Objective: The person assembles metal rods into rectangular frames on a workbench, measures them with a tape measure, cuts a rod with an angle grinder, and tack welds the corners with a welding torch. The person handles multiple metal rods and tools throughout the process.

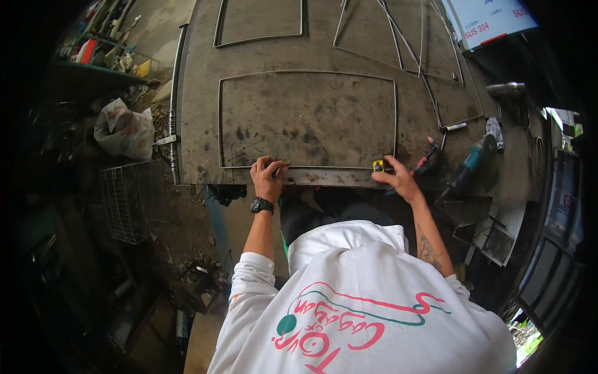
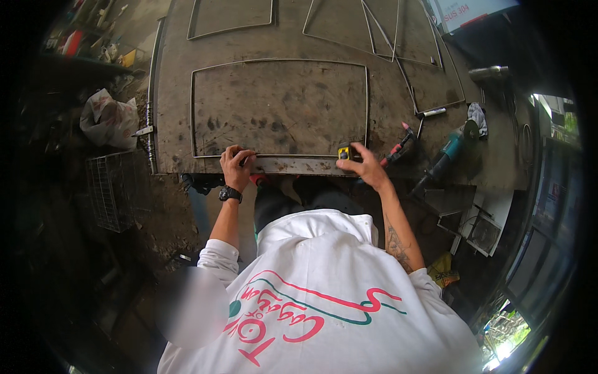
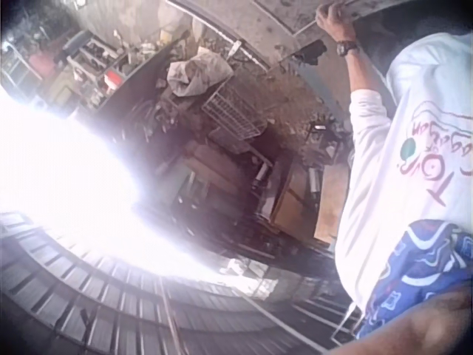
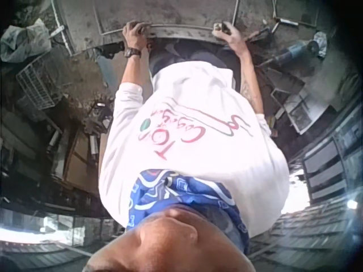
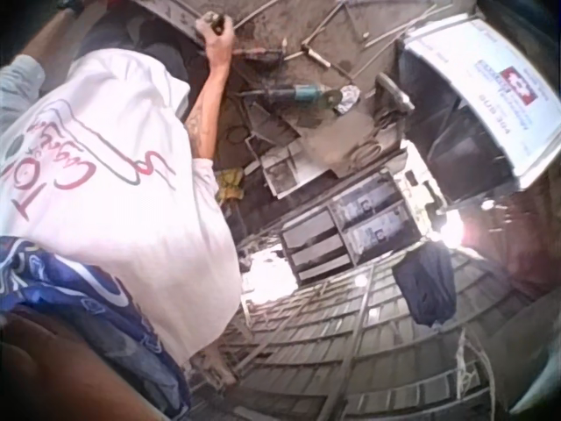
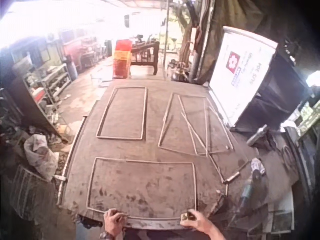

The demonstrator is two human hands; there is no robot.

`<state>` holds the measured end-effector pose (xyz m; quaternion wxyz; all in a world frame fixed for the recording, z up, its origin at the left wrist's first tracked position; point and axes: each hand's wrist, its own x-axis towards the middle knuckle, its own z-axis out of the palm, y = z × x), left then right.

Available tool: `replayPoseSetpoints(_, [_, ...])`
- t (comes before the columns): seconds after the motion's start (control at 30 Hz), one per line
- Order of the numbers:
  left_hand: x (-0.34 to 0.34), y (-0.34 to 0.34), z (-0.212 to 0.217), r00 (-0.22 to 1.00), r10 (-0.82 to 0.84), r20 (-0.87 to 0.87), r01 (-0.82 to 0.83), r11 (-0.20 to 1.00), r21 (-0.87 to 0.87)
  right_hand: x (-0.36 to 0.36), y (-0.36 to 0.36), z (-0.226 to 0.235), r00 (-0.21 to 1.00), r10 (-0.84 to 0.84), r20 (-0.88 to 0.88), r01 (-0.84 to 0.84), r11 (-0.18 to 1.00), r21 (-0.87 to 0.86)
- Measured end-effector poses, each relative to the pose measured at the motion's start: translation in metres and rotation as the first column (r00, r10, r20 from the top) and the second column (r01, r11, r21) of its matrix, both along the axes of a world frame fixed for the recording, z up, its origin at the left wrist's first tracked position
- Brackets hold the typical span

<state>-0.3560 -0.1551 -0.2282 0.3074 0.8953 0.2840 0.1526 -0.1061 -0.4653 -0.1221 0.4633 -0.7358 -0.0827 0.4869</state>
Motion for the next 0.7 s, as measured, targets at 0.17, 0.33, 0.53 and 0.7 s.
replayPoseSetpoints(0.17, [-0.006, 0.001, -0.002, 0.999, -0.038, 0.032, 0.039, 0.999, -0.015, -0.033, -0.023, -0.011, 0.942, -0.031, -0.334, 0.084, 0.986, 0.145])
replayPoseSetpoints(0.33, [-0.007, 0.003, -0.006, 0.996, -0.066, 0.059, 0.063, 0.997, 0.049, -0.049, -0.026, -0.013, 0.892, -0.070, -0.447, 0.160, 0.973, 0.167])
replayPoseSetpoints(0.53, [-0.009, 0.006, -0.004, 0.995, -0.095, -0.008, 0.096, 0.992, 0.083, -0.054, -0.028, -0.035, 0.983, 0.089, -0.161, -0.080, 0.995, 0.057])
replayPoseSetpoints(0.7, [-0.008, -0.007, 0.025, 0.986, -0.160, -0.056, 0.168, 0.961, 0.220, -0.060, -0.032, -0.029, 0.981, 0.140, -0.132, -0.136, 0.990, 0.033])
